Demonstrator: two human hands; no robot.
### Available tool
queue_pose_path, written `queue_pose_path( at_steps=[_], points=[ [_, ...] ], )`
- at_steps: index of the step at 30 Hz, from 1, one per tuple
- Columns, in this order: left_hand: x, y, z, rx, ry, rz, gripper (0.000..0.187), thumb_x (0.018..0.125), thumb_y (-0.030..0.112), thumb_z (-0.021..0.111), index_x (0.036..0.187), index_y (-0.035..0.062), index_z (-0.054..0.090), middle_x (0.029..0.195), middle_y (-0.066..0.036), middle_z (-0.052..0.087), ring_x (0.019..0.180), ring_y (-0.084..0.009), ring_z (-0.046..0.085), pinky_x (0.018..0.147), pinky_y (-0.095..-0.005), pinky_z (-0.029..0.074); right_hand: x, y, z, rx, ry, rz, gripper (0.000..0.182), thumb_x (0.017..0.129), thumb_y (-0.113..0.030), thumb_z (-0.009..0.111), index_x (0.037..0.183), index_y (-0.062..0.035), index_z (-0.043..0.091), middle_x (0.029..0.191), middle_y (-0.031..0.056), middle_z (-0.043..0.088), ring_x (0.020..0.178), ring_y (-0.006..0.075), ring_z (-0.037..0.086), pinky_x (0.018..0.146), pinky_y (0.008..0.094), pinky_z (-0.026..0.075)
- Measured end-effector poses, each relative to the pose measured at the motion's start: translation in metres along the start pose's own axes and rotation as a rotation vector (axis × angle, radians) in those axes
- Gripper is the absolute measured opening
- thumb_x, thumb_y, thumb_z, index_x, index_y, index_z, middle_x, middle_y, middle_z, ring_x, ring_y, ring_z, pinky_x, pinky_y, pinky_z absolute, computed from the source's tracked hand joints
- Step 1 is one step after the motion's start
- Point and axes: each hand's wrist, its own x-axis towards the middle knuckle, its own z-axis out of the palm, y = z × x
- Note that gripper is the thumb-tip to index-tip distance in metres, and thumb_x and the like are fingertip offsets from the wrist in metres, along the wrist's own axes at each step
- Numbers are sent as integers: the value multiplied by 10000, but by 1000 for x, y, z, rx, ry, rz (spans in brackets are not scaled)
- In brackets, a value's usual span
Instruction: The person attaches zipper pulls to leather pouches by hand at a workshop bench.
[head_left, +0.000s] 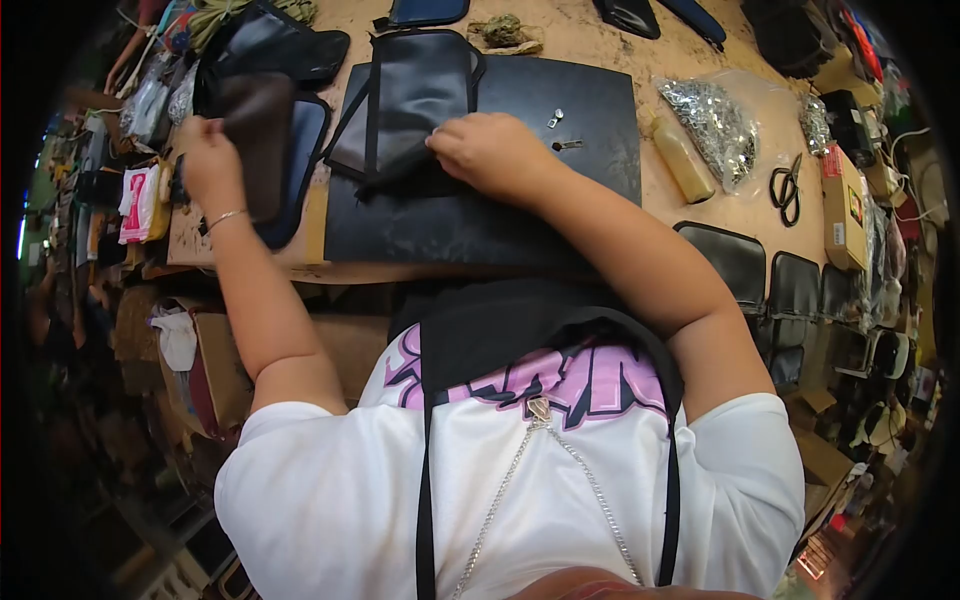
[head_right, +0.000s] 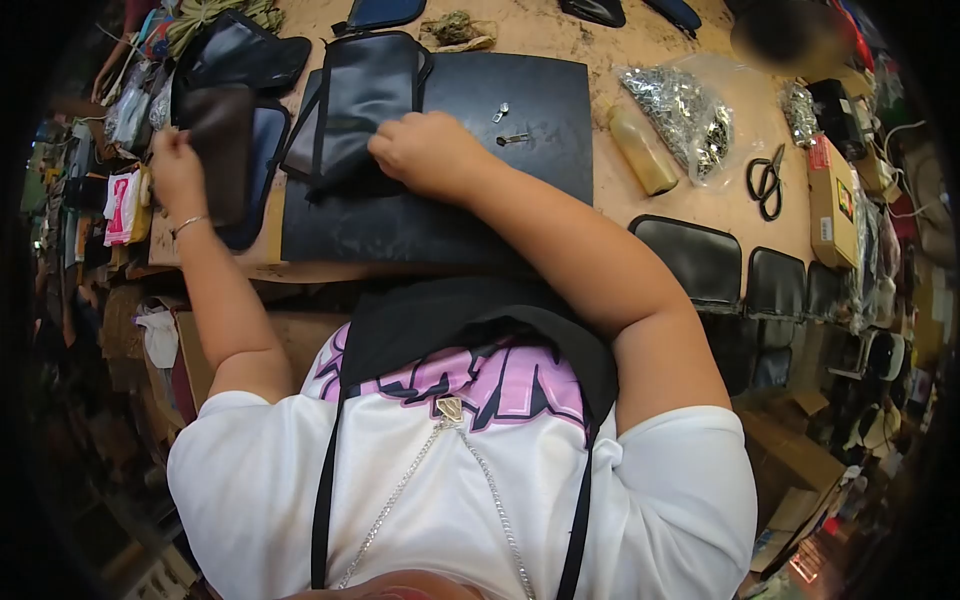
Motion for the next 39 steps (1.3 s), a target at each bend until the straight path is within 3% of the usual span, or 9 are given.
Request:
queue_pose_path(
  at_steps=[5,8,12,15,17,19,26,35,39],
  points=[
    [36,10,-95,60,625,290,242,970,223,685,1022,3,597,953,-140,651,856,-317,657,755,-394,529,29,6,-77,265,563,172,243,960,-283,635,1141,-121,650,1008,57,673,959,240,674,707,346,536],
    [63,-8,-125,-293,768,412,264,941,196,719,997,-35,603,923,-141,651,816,-210,653,729,-338,548,53,13,-120,589,619,357,279,985,-142,605,1197,39,620,1034,144,693,966,244,656,869,362,515],
    [19,94,-114,-791,712,636,204,946,126,659,1015,-64,631,986,-148,691,892,-196,659,810,-347,545,61,62,-69,804,435,409,482,991,-179,623,1417,5,495,1064,114,662,940,179,638,850,317,506],
    [-25,184,-125,-913,-30,1038,167,853,119,638,1010,89,690,1044,-97,701,899,-272,660,787,-400,519,32,51,-84,1097,408,447,457,976,-136,650,1392,6,526,1091,71,668,957,123,629,867,277,507],
    [-51,232,-120,-881,-101,1329,168,758,191,674,922,177,641,966,-9,668,912,-217,642,818,-378,493,-17,37,-114,1798,126,438,499,952,-410,676,1322,-86,591,1084,52,649,1004,158,621,862,290,491],
    [-88,251,-95,-997,-137,1403,199,707,113,711,888,174,656,1004,-4,665,925,-226,620,866,-391,469,-59,39,-125,1617,-103,362,669,953,-497,656,1442,-70,494,1073,29,613,1046,122,579,913,283,466],
    [-134,259,-56,-1122,-379,1118,186,766,220,782,934,205,703,1021,34,616,1065,-217,571,923,-378,399,-132,-10,-135,1218,-47,663,511,957,-49,588,1454,-97,478,899,3,579,737,77,562,679,221,484],
    [-152,278,-32,-1160,-345,444,279,816,234,816,1075,192,720,1413,-89,445,1225,-286,407,1016,-409,343,-125,-18,-116,1112,130,609,618,873,-226,784,1360,-52,446,881,14,598,791,88,568,694,253,466],
    [-148,287,-38,-1111,-377,572,326,837,210,797,1148,202,701,1467,-106,383,1265,-296,365,1061,-429,307,-124,-21,-119,1151,126,663,603,878,-111,707,1380,-60,377,844,5,566,778,72,534,684,231,432]
  ],
)
